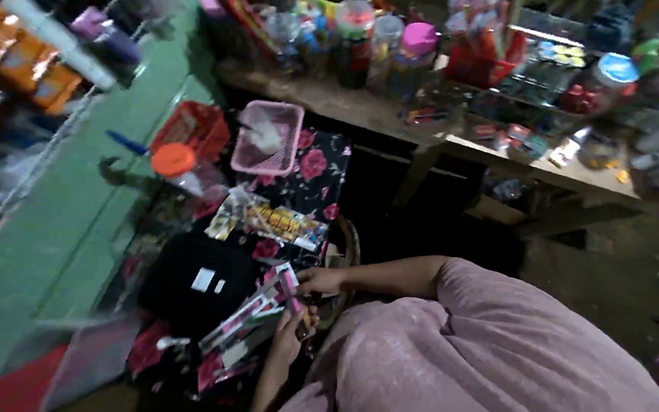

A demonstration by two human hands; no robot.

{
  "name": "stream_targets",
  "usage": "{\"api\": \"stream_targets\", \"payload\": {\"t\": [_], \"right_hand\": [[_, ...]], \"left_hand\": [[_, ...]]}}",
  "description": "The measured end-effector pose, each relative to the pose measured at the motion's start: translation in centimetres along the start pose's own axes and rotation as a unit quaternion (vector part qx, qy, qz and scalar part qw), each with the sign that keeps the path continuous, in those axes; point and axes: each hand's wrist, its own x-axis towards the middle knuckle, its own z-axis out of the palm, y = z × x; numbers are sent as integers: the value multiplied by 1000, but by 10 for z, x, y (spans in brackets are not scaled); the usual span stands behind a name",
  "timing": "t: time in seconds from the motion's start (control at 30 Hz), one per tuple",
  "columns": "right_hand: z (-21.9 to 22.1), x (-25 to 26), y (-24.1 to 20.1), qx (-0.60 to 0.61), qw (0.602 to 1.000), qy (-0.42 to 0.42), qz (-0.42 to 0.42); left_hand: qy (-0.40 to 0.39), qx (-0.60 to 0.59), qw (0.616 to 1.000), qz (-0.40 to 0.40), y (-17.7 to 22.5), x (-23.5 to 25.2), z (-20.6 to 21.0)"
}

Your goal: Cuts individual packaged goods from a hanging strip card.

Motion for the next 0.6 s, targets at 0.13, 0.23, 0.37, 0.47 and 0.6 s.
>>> {"api": "stream_targets", "payload": {"t": [0.13, 0.23, 0.37, 0.47, 0.6], "right_hand": [[-38, -28, 5, -84, 993, 74, -35], [-74, -63, 11, -77, 989, 128, -16], [-119, -100, 19, -70, 986, 149, 17], [-154, -118, 20, -78, 987, 134, 48], [-195, -143, 26, -116, 986, 90, 75]], "left_hand": [[-6, 74, 997, 2, 7, 26, 23], [5, 132, 991, -3, 8, 48, 41], [32, 146, 988, -46, 1, 59, 64], [81, 102, 988, -81, -8, 69, 87], [116, 42, 988, -93, -26, 83, 120]]}}
